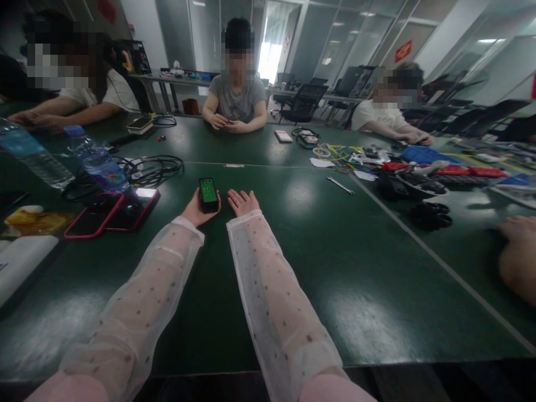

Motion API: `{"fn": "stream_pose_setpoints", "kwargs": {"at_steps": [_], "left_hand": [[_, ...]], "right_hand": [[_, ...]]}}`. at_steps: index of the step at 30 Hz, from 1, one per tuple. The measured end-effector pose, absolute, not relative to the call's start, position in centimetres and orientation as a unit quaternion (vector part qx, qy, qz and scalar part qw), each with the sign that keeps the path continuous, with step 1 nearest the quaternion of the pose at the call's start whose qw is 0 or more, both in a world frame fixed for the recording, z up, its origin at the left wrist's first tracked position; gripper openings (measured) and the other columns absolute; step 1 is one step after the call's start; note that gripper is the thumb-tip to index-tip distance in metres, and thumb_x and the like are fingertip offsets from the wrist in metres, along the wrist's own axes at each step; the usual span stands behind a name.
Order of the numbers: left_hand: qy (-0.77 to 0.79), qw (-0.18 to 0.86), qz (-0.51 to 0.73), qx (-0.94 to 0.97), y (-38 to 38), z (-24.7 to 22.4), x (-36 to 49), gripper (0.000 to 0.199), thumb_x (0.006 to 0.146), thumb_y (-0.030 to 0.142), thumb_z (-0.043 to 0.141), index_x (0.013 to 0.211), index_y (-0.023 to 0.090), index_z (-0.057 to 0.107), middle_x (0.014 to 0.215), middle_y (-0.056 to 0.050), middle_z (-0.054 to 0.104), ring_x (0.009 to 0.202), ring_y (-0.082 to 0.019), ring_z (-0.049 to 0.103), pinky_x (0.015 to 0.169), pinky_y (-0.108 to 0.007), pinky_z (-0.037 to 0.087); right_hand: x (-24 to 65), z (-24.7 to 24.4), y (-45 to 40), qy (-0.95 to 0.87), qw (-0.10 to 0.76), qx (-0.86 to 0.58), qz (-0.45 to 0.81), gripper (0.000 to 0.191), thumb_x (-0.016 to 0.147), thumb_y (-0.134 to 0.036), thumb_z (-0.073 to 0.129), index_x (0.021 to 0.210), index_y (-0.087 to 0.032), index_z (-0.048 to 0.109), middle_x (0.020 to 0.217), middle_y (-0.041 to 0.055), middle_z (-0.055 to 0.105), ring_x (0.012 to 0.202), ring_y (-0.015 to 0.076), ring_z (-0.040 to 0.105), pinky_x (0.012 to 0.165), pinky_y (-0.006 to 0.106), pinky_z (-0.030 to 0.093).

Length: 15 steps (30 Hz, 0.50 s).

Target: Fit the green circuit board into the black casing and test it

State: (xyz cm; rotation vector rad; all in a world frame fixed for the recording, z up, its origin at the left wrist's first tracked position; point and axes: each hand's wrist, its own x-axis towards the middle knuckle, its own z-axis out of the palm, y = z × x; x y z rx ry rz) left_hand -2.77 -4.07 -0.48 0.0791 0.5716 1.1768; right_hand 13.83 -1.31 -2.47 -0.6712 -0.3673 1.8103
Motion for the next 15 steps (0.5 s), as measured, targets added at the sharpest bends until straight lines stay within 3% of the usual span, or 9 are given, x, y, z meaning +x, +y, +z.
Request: {"fn": "stream_pose_setpoints", "kwargs": {"at_steps": [7,15], "left_hand": [[0.266,0.798,0.538,0.047,-3.59,-0.83,-3.32,0.051,0.09,0.056,0.037,0.115,0.015,0.056,0.085,-0.01,0.066,0.076,-0.02,0.063,0.071,-0.034,0.05],[0.277,0.794,0.539,0.046,-3.53,-0.76,-3.35,0.05,0.09,0.056,0.036,0.113,0.016,0.055,0.086,-0.01,0.065,0.077,-0.021,0.063,0.071,-0.035,0.05]], "right_hand": [[13.75,-2.22,-1.53,-0.147,0.556,-0.286,0.766,0.045,0.097,-0.047,0.023,0.132,-0.018,0.029,0.114,0.0128,0.064,0.098,0.0177,0.067,0.078,0.037,0.058],[13.67,-2.04,-1.73,-0.151,0.557,-0.288,0.764,0.041,0.097,-0.046,0.022,0.125,-0.018,0.035,0.11,0.0118,0.065,0.096,0.0176,0.068,0.076,0.036,0.058]]}}
